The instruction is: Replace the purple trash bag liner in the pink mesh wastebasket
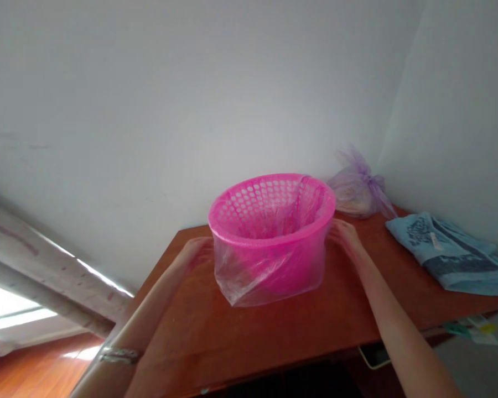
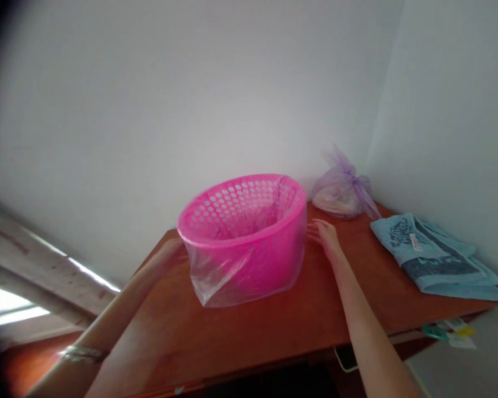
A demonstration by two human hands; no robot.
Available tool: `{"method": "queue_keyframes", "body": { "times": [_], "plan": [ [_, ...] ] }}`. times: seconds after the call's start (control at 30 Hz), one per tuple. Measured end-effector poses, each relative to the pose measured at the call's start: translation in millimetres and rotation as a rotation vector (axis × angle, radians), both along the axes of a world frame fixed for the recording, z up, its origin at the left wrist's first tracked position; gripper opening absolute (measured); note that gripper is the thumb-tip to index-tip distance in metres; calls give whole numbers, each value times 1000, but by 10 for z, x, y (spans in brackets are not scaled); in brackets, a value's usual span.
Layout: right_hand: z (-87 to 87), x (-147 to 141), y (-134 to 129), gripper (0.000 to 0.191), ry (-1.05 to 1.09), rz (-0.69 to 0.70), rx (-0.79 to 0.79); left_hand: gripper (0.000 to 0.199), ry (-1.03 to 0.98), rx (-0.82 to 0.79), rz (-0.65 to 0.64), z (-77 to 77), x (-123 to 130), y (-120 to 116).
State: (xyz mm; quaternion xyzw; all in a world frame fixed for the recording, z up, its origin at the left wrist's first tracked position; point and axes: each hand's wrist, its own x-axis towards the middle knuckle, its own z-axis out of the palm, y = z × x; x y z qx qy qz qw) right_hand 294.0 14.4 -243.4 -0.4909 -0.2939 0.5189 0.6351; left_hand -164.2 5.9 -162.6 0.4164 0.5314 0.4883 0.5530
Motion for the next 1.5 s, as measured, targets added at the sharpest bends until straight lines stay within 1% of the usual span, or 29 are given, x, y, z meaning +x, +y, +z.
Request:
{"method": "queue_keyframes", "body": {
  "times": [0.03,0.07,0.13,0.17,0.2,0.23,0.27,0.3,0.33,0.37,0.4,0.47,0.53,0.6,0.67,0.73,0.8,0.87,0.93,1.0,1.03,1.1,1.2,1.23,1.3,1.33,1.4,1.43,1.5],
  "plan": [
    [133,72,-25,16,-72,-105,71,13,302,47,37,238,-27,98],
    [300,131,-55,18,-167,-193,161,15,514,190,68,509,-9,200],
    [708,192,-116,25,-391,-246,386,25,852,487,53,1071,188,397],
    [927,192,-138,29,-480,-208,485,30,1002,617,-26,1321,363,483],
    [1138,176,-151,33,-536,-150,569,33,1120,738,-147,1529,579,561],
    [1330,145,-153,36,-574,-74,632,37,1184,819,-272,1684,821,631],
    [1491,106,-147,38,-610,9,676,41,1226,856,-394,1782,1072,697],
    [1617,64,-134,39,-650,85,701,46,1248,873,-520,1827,1316,763],
    [1706,23,-119,39,-700,145,709,50,1252,881,-633,1827,1539,832],
    [1760,-11,-105,39,-753,181,703,55,1235,889,-706,1794,1731,905],
    [1783,-36,-93,39,-803,198,687,59,1208,894,-743,1741,1884,979],
    [1768,-55,-86,40,-873,198,647,64,1173,872,-774,1617,2072,1117],
    [1720,-38,-99,41,-904,208,621,65,1158,815,-771,1523,2125,1212],
    [1676,-4,-118,43,-931,233,613,61,1161,756,-753,1487,2086,1256],
    [1642,32,-127,46,-964,255,616,54,1161,728,-755,1498,1995,1265],
    [1594,57,-118,49,-984,275,620,47,1161,721,-809,1532,1876,1269],
    [1511,69,-102,50,-972,257,591,44,1179,702,-868,1559,1742,1287],
    [1398,76,-97,51,-940,196,538,48,1216,663,-865,1563,1611,1318],
    [1296,90,-111,52,-922,133,496,56,1230,623,-816,1550,1499,1348],
    [1271,113,-134,52,-922,100,496,62,1225,579,-777,1533,1420,1361],
    [1304,122,-138,52,-922,78,507,65,1225,559,-760,1527,1397,1362],
    [1471,109,-108,51,-954,32,546,67,1233,545,-709,1528,1385,1353],
    [1876,-85,66,49,-1151,5,625,62,1297,613,-585,1553,1450,1328],
    [2007,-207,150,50,-1259,42,644,60,1336,647,-556,1564,1488,1316],
    [2196,-511,328,57,-1484,194,658,55,1424,733,-545,1582,1570,1281],
    [2243,-669,409,61,-1596,287,646,53,1461,780,-553,1586,1605,1260],
    [2247,-933,535,68,-1809,425,563,49,1504,850,-586,1581,1646,1219],
    [2219,-1019,578,72,-1896,459,503,48,1514,864,-616,1572,1646,1204],
    [2146,-1085,625,78,-2008,468,377,46,1511,864,-666,1543,1604,1192]
  ]
}}
